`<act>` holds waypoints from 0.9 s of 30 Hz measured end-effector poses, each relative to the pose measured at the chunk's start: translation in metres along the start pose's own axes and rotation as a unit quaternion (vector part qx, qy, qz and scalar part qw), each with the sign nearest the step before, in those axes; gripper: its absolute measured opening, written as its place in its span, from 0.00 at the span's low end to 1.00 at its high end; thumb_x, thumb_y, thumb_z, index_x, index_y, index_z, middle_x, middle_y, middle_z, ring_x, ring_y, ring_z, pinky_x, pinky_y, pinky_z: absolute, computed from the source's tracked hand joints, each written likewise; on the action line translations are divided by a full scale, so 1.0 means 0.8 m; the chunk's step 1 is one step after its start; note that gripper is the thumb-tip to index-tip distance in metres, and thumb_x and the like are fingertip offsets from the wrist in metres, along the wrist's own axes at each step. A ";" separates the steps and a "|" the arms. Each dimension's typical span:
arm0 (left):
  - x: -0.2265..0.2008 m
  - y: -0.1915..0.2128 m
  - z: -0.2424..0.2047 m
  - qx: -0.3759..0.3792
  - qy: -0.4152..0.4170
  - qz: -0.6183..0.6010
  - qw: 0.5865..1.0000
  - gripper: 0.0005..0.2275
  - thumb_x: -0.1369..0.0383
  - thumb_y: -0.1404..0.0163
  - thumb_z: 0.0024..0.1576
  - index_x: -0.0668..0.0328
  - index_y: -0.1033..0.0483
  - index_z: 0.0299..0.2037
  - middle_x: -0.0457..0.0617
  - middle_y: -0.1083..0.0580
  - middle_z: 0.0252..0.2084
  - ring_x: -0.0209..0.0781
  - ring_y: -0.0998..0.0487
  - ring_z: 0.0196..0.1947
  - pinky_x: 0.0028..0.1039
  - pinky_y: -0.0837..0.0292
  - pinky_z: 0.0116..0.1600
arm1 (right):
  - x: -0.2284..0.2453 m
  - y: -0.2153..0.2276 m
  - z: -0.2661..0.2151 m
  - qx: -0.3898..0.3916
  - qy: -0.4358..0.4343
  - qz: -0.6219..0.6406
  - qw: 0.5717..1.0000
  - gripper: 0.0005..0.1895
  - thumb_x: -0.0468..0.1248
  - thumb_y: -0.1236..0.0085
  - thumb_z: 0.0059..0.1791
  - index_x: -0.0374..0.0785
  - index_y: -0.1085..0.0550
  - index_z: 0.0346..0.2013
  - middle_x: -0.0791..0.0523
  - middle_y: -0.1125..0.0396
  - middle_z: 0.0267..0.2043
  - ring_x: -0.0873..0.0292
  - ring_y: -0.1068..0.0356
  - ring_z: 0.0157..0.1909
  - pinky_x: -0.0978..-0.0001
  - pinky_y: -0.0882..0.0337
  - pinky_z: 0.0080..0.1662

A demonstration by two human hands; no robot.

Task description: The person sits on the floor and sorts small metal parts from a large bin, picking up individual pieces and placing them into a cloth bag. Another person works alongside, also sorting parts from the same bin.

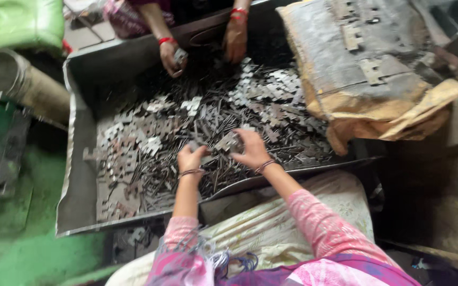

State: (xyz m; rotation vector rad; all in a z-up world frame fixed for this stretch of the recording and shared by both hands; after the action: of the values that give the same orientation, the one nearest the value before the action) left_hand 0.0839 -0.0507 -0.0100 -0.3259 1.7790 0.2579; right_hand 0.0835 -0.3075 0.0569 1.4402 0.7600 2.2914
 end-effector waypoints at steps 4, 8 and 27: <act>0.062 -0.043 -0.025 0.066 0.111 -0.188 0.974 0.09 0.76 0.41 0.54 0.70 0.20 0.43 0.52 0.19 0.35 0.39 0.18 0.31 0.29 0.22 0.35 | -0.015 0.021 -0.015 0.008 -0.054 0.003 0.998 0.43 0.48 0.28 0.37 0.38 0.31 0.63 0.47 0.32 0.56 0.46 0.33 0.58 0.58 0.33 0.61; 0.111 -0.065 -0.044 0.063 0.146 -0.256 0.954 0.08 0.79 0.45 0.56 0.72 0.24 0.45 0.56 0.20 0.36 0.48 0.17 0.31 0.36 0.18 0.36 | -0.024 0.027 -0.035 0.073 -0.147 -0.011 0.986 0.40 0.51 0.27 0.39 0.39 0.27 0.62 0.45 0.35 0.60 0.46 0.36 0.62 0.58 0.36 0.62; 0.148 -0.076 -0.032 0.054 0.136 -0.357 0.922 0.08 0.84 0.51 0.58 0.75 0.24 0.46 0.57 0.21 0.41 0.49 0.16 0.34 0.36 0.16 0.38 | 0.019 -0.040 -0.005 0.164 -0.182 -0.028 0.969 0.35 0.59 0.37 0.42 0.36 0.24 0.52 0.47 0.26 0.46 0.51 0.26 0.47 0.60 0.27 0.48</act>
State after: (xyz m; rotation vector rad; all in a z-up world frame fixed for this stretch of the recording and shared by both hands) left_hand 0.0566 -0.1261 -0.1191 -0.9349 1.8091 -0.4250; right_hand 0.0731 -0.2745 0.0473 1.8847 1.0792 1.8381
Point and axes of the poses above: each hand's wrist, its own z-axis towards the middle knuckle, its own y-axis out of the back of the hand, x = y × z, the point moved 3 cm from there along z, towards the middle knuckle
